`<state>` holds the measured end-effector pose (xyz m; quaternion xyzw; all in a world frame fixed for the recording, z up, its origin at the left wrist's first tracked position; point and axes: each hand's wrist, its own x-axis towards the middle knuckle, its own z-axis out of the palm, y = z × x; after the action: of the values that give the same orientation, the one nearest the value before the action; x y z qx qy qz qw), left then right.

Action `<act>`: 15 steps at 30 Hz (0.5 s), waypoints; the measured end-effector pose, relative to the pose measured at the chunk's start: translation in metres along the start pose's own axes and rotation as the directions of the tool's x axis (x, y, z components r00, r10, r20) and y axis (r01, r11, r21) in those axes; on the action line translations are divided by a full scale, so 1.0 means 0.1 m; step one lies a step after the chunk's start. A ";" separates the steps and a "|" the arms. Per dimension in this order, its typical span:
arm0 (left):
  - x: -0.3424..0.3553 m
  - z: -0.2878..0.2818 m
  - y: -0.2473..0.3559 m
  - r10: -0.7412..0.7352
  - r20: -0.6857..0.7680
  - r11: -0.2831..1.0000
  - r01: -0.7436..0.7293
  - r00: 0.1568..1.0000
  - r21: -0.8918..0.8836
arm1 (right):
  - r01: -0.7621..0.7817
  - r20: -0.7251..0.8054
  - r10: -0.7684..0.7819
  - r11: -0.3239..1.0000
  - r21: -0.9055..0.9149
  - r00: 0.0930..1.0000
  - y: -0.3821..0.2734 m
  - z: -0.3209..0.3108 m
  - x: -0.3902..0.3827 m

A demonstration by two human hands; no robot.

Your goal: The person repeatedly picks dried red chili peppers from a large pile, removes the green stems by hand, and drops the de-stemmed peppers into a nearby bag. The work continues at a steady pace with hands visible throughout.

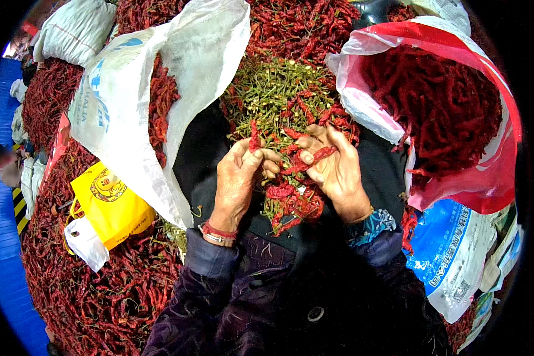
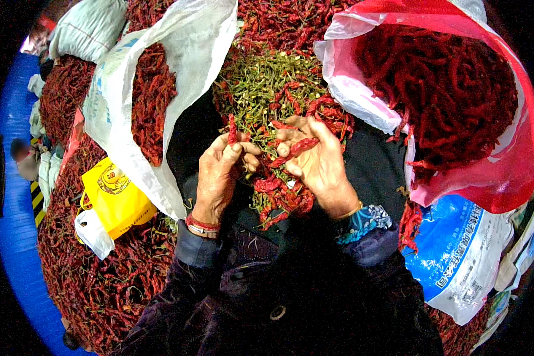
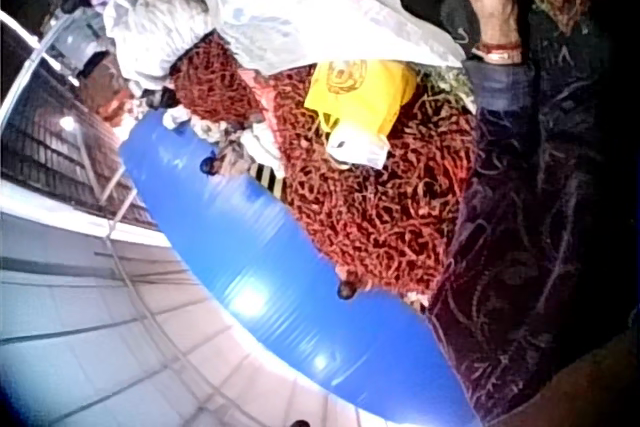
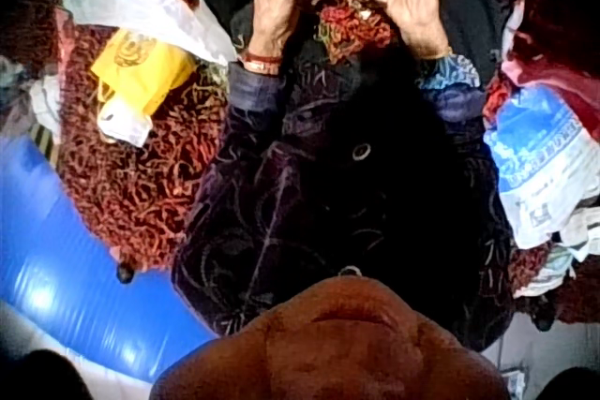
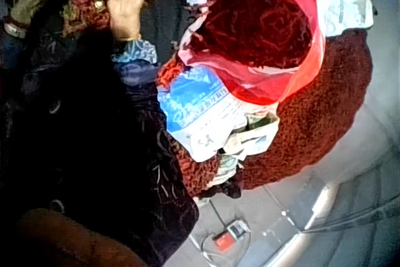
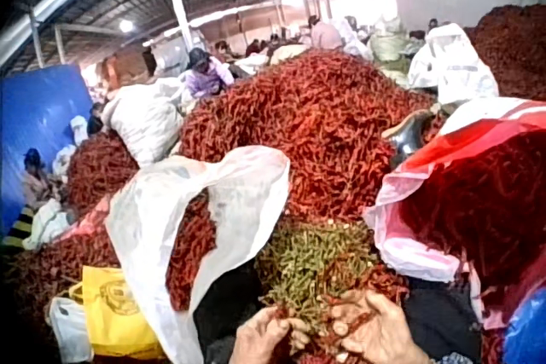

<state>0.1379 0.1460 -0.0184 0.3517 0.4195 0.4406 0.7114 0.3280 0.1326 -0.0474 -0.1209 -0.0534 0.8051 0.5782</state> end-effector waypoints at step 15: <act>-0.44 0.25 -0.17 0.144 0.088 0.921 -0.166 0.986 0.352 | 0.003 -0.055 -0.048 0.780 -0.626 0.997 0.23 0.47 -0.37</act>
<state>0.1542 0.0956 -0.0104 0.5208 0.4418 0.4009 0.6106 0.3062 0.0932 -0.0027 -0.3324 -0.2994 0.7294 0.5175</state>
